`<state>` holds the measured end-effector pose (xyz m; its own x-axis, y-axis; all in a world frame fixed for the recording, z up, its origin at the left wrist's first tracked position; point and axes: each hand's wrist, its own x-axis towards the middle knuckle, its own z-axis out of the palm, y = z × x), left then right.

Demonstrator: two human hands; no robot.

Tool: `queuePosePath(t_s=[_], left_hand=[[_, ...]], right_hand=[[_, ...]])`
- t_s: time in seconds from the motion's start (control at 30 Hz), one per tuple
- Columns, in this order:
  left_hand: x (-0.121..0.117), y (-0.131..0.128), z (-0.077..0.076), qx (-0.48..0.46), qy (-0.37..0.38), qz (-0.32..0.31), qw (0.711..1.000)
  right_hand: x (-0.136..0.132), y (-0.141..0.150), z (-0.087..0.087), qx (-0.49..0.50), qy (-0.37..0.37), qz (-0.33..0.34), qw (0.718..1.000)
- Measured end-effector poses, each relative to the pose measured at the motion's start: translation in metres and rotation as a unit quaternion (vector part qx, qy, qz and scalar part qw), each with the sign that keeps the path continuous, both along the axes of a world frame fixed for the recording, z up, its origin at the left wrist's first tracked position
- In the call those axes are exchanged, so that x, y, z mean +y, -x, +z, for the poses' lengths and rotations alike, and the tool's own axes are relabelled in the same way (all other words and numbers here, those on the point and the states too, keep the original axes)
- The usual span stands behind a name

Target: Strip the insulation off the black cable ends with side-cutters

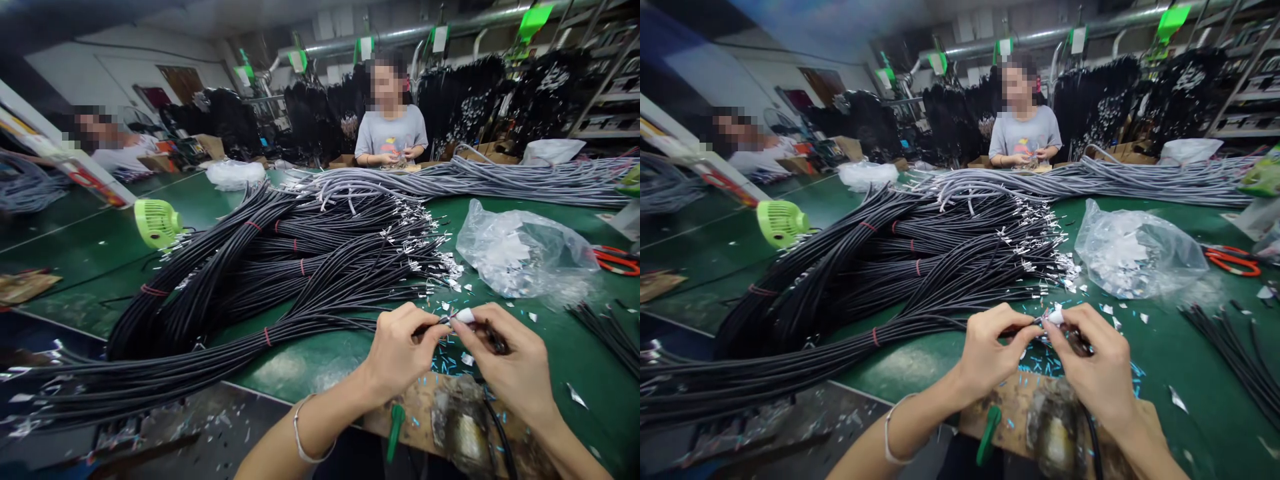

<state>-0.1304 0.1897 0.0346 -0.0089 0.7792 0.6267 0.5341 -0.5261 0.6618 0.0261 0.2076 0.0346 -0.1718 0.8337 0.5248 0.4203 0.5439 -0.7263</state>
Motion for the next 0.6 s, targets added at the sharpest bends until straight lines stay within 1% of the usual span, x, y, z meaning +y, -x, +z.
queuePosePath(t_s=[0.03, 0.07, 0.1, 0.17, 0.2, 0.23, 0.27, 0.3, 0.37, 0.4, 0.43, 0.47, 0.53, 0.57, 0.6], left_hand=[[0.001, 0.000, -0.001, 0.013, -0.019, -0.004, 1.000], [0.001, 0.001, -0.001, 0.022, -0.038, -0.007, 0.999], [0.002, 0.001, -0.002, 0.026, -0.054, -0.010, 0.998], [0.003, 0.003, -0.002, 0.021, -0.068, -0.020, 0.997], [0.004, 0.003, -0.002, 0.013, -0.064, -0.026, 0.997], [0.004, 0.004, -0.002, 0.002, -0.053, -0.032, 0.998], [0.005, 0.004, -0.002, -0.007, -0.037, -0.037, 0.999], [0.005, 0.004, -0.002, -0.012, -0.022, -0.041, 0.999], [0.005, 0.003, -0.003, -0.006, -0.004, -0.040, 0.999], [0.005, 0.002, -0.003, 0.002, 0.000, -0.035, 0.999], [0.005, 0.001, -0.003, 0.007, 0.005, -0.028, 1.000], [0.005, 0.001, -0.003, 0.007, 0.014, -0.022, 1.000], [0.006, 0.001, -0.002, -0.007, 0.052, -0.018, 0.998], [0.006, 0.001, 0.000, -0.018, 0.077, -0.025, 0.997], [0.006, 0.002, 0.001, -0.028, 0.102, -0.036, 0.994]], right_hand=[[0.002, -0.001, -0.002, 0.021, 0.049, 0.006, 0.999], [0.003, -0.001, -0.003, 0.053, 0.112, 0.018, 0.992], [0.004, -0.001, -0.004, 0.091, 0.185, 0.037, 0.978], [0.006, -0.002, -0.006, 0.163, 0.313, 0.089, 0.931], [0.007, -0.002, -0.006, 0.185, 0.353, 0.115, 0.910], [0.007, -0.002, -0.006, 0.192, 0.369, 0.138, 0.899], [0.009, -0.003, -0.005, 0.184, 0.363, 0.153, 0.901], [0.010, -0.003, -0.005, 0.166, 0.340, 0.153, 0.913], [0.013, -0.004, -0.005, 0.133, 0.284, 0.116, 0.942], [0.014, -0.003, -0.006, 0.131, 0.271, 0.088, 0.950], [0.014, -0.003, -0.006, 0.142, 0.275, 0.066, 0.949], [0.014, -0.002, -0.007, 0.161, 0.294, 0.060, 0.940], [0.012, 0.000, -0.007, 0.182, 0.329, 0.091, 0.922], [0.011, 0.000, -0.006, 0.171, 0.320, 0.109, 0.925], [0.010, 0.000, -0.006, 0.142, 0.287, 0.117, 0.940]])
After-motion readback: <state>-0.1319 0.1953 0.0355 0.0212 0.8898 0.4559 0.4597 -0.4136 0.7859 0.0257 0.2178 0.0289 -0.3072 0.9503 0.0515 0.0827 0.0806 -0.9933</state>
